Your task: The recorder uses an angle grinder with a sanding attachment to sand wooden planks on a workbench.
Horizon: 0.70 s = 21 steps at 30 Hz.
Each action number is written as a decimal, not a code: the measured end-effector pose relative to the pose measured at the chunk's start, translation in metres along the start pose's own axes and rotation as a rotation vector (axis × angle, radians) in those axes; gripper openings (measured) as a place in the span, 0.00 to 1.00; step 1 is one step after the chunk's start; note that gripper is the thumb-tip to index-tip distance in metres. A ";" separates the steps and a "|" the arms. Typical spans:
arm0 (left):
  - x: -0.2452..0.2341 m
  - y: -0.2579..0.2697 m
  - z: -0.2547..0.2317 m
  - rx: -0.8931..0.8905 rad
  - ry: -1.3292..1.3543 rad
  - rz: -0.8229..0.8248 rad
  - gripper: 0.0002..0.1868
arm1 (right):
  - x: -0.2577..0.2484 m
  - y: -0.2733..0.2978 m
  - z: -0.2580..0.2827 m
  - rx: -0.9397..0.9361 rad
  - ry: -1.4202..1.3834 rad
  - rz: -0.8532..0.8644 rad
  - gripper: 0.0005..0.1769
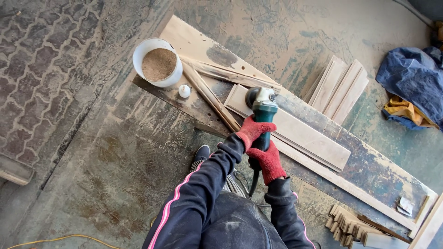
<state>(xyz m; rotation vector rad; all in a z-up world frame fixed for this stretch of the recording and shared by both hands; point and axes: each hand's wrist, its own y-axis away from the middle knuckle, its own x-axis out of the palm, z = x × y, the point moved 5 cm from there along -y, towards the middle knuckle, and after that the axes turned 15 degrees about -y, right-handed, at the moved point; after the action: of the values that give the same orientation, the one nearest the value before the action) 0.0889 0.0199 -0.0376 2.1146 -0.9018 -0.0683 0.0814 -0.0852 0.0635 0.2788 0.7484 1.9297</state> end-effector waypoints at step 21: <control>0.079 0.017 0.018 -0.051 -0.096 0.164 0.36 | -0.073 0.015 -0.005 0.035 -0.148 -0.147 0.28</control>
<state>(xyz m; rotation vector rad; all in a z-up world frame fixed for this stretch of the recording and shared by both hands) 0.1317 -0.0478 -0.0180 1.9971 -1.1160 -0.1075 0.1023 -0.1552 0.0777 0.3744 0.6862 1.7385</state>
